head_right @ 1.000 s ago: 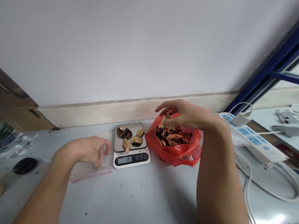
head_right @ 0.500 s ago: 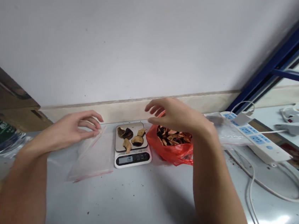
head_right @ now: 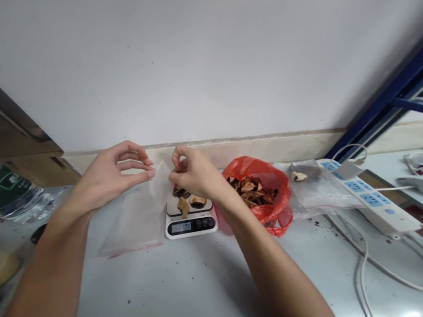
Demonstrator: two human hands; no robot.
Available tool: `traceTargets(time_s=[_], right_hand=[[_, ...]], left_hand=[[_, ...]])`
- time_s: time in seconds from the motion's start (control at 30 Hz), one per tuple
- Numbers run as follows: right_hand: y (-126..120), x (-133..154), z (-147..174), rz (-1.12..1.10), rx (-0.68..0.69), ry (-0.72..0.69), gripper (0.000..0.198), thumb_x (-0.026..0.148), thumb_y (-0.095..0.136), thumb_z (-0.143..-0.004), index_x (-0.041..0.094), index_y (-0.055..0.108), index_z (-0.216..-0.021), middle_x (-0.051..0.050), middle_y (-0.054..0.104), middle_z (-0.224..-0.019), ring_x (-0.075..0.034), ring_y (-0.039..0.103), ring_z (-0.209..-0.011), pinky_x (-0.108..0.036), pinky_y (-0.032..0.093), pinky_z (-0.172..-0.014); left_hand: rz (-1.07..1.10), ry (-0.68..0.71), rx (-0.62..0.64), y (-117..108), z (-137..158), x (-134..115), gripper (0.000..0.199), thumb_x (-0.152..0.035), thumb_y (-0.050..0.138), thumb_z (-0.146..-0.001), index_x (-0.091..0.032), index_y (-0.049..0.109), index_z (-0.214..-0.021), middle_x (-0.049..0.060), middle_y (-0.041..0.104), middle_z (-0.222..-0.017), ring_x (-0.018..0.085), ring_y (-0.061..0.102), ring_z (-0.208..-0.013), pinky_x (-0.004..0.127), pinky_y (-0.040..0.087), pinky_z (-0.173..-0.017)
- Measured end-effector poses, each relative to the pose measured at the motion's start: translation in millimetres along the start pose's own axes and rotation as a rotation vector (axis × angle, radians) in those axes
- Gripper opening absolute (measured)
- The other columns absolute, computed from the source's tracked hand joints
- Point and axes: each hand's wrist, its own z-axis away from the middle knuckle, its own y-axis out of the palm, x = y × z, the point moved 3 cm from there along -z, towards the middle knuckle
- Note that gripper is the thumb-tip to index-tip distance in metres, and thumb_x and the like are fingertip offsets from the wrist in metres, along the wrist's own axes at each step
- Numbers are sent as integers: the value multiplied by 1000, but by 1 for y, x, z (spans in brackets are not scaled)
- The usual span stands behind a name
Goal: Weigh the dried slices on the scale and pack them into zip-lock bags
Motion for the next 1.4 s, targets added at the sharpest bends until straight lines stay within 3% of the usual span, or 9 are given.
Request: traceTargets(time_s=[0.13,0.23,0.4,0.53,0.67,0.83,0.97,1.2,1.4], right_hand=[[0,7,1,398,-7,-146,26,3,46,-78,20,64,-73,-2,64,-83,-14,58,-70,-28,45,-70],[6,7,2,402,71,-124,24,3,54,-76,17,73,-80,-7,69,-103,-14,63,-75,-27,49,-74],[3,2,-1,214,-14,-111,22,9,59,-76,19,71,-91,1,65,-74,-14,62,-65,-27,49,-66],[-7,2,-2,122,-91,-192,23,13,61,-72,21,68,-93,5,56,-68,-14,58,-65,-27,48,-67],[-7,2,-2,62,-74,-229,9,22,69,-72,21,63,-79,3,58,-70,-13,53,-67,-28,47,-67],[-6,0,-1,14,-44,-188,20,36,72,-79,22,58,-83,1,64,-83,-14,58,-70,-28,51,-67],[-16,-4,4,141,-20,50,19,44,57,-96,24,55,-98,-5,72,-102,-18,70,-83,-30,54,-69],[-4,-15,8,752,229,412,64,53,80,-73,19,65,-125,-19,74,-119,-35,71,-105,-36,53,-73],[14,-17,3,801,304,399,18,34,75,-77,21,74,-90,-17,79,-102,-33,74,-93,-36,49,-68]], left_hand=[[-22,25,-16,2,2,-4,37,-40,78,-64,-23,57,-89,2,71,-95,22,70,-90,38,59,-84],[4,83,14,7,3,-8,36,-39,77,-66,-22,58,-91,3,71,-94,22,70,-88,38,60,-85],[58,206,-33,4,5,-10,42,-48,76,-72,-22,61,-101,6,71,-112,25,70,-103,41,59,-95],[-199,315,111,2,6,-7,98,-60,87,-60,-27,51,-145,8,45,-161,35,40,-149,46,40,-121],[-386,251,274,12,5,5,134,-69,86,-56,-30,18,-165,7,15,-175,38,11,-160,49,20,-130],[-403,278,251,17,4,5,102,-62,76,-72,-26,34,-158,10,37,-166,35,35,-152,44,31,-125],[-473,213,206,5,3,6,87,-58,68,-75,-19,45,-149,14,51,-153,35,49,-141,41,39,-119],[-584,57,303,-6,1,21,94,-60,63,-71,-15,44,-151,16,47,-159,40,46,-145,48,38,-121],[-569,72,348,-1,2,20,94,-61,62,-72,-16,43,-152,15,48,-159,38,47,-145,48,38,-121]])
